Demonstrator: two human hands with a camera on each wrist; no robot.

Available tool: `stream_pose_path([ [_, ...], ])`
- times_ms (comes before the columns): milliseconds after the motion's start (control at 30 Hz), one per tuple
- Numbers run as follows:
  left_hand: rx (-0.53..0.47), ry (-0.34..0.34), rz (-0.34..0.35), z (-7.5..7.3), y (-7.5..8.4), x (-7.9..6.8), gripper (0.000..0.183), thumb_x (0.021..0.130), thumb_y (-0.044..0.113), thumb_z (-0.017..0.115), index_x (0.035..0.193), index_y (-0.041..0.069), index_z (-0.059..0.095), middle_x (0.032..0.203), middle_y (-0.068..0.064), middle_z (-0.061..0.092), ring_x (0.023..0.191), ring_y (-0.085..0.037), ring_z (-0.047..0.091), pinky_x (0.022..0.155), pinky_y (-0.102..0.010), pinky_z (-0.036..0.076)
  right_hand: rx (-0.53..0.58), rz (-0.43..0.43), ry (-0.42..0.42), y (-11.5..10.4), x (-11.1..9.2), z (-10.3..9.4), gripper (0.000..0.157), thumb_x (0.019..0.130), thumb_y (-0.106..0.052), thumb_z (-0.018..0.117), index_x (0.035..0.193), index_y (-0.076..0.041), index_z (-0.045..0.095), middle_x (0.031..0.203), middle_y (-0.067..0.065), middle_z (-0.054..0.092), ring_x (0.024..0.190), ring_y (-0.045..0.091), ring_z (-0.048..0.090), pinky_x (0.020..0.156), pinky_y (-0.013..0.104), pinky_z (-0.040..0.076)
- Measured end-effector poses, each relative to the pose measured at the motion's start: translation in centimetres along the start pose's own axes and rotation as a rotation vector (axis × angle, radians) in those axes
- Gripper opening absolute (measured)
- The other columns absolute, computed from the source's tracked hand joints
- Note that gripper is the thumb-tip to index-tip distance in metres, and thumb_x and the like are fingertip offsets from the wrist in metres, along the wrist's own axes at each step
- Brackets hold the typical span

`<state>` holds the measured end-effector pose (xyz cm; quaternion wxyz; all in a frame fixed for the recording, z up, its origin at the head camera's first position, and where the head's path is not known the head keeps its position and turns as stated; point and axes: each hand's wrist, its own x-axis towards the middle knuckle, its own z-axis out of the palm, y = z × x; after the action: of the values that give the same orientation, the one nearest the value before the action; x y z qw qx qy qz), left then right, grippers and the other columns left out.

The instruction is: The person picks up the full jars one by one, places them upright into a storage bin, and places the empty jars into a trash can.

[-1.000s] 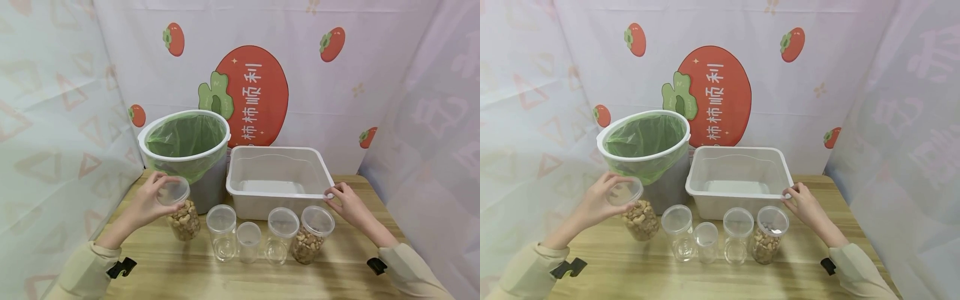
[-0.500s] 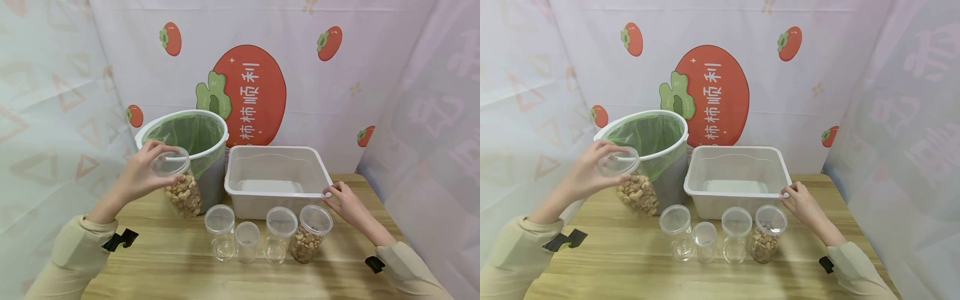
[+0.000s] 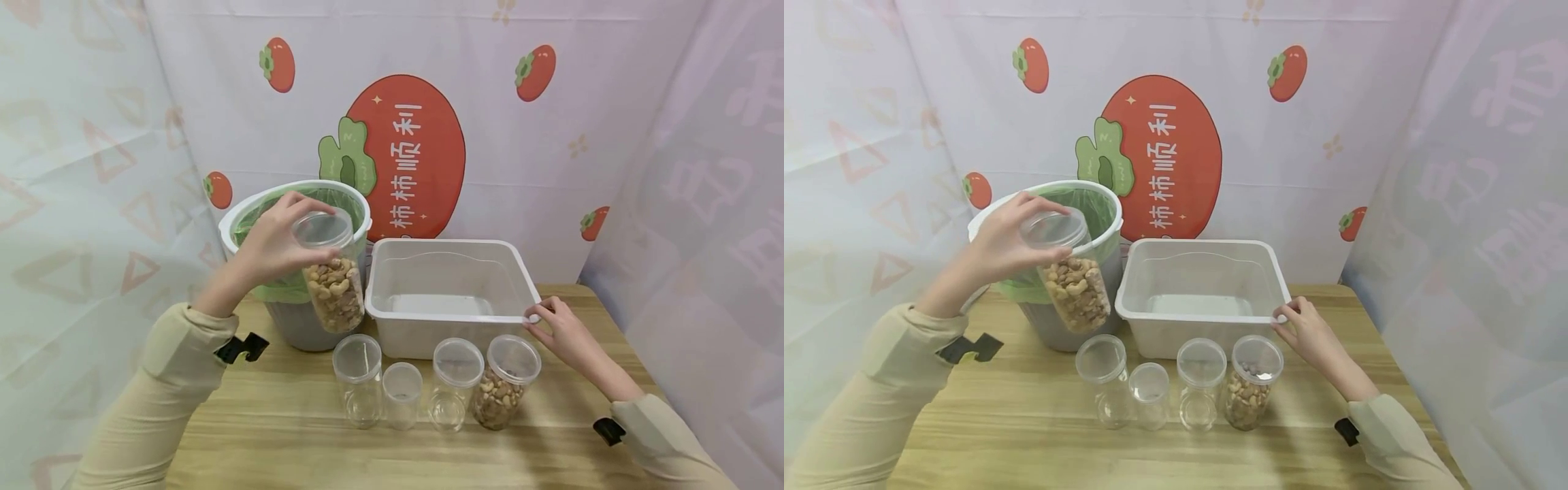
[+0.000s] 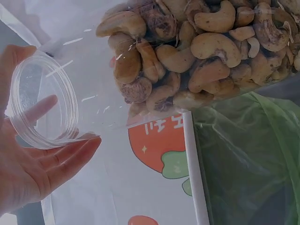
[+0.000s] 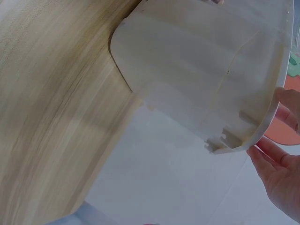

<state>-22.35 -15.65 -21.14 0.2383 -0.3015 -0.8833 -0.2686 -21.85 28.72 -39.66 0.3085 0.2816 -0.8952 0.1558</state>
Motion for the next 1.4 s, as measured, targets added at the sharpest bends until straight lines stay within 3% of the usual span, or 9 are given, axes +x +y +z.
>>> stream_pose_path([
  [167,-0.037,-0.037,-0.025,0.9,1.1,2.1,0.045,0.067,0.032,0.074,0.106,0.014,0.059,0.102,-0.008,0.048,0.087,-0.022,0.048,0.074,-0.038,0.04,0.001,0.004,-0.006,0.0,0.0,0.1,0.029,0.062,0.0,0.075,0.083,-0.009,0.059,0.08,0.008,0.047,0.069,0.018,0.045,0.054,0.033,0.038],
  [300,-0.034,-0.074,-0.033,1.8,1.7,3.7,0.049,0.067,0.037,0.074,0.107,0.014,0.059,0.096,-0.006,0.046,0.085,-0.022,0.048,0.07,-0.035,0.042,0.004,0.009,-0.01,0.0,0.0,0.1,0.029,0.062,0.001,0.075,0.084,-0.009,0.059,0.081,0.009,0.047,0.07,0.018,0.046,0.055,0.033,0.038],
  [433,-0.024,-0.102,-0.02,3.0,2.0,5.2,0.051,0.067,0.039,0.073,0.108,0.012,0.058,0.094,-0.008,0.045,0.082,-0.024,0.048,0.065,-0.033,0.042,0.002,0.011,-0.006,0.0,0.0,0.1,0.029,0.061,0.001,0.075,0.083,-0.008,0.059,0.08,0.009,0.047,0.07,0.019,0.046,0.054,0.034,0.038],
  [700,-0.05,-0.179,-0.044,5.8,2.3,7.5,0.048,0.068,0.037,0.072,0.108,0.016,0.057,0.097,-0.009,0.043,0.082,-0.022,0.049,0.069,-0.035,0.044,0.001,0.008,-0.004,0.1,0.0,0.0,0.029,0.061,0.001,0.075,0.083,-0.008,0.058,0.08,0.009,0.047,0.071,0.02,0.047,0.055,0.035,0.039],
  [1033,-0.028,-0.259,-0.061,9.2,1.9,9.1,0.051,0.068,0.041,0.071,0.109,0.017,0.055,0.105,-0.01,0.043,0.084,-0.021,0.05,0.073,-0.036,0.043,0.007,0.011,-0.003,0.1,0.0,-0.1,0.03,0.061,0.002,0.075,0.083,-0.008,0.058,0.08,0.009,0.047,0.071,0.021,0.047,0.055,0.036,0.039],
  [1400,0.06,-0.37,-0.054,12.1,0.5,9.3,0.049,0.07,0.04,0.068,0.111,0.017,0.053,0.109,-0.013,0.044,0.078,-0.022,0.053,0.068,-0.034,0.045,0.012,-0.005,-0.003,0.1,0.0,0.1,0.03,0.06,0.002,0.075,0.083,-0.008,0.058,0.08,0.009,0.047,0.071,0.02,0.046,0.055,0.035,0.039],
])
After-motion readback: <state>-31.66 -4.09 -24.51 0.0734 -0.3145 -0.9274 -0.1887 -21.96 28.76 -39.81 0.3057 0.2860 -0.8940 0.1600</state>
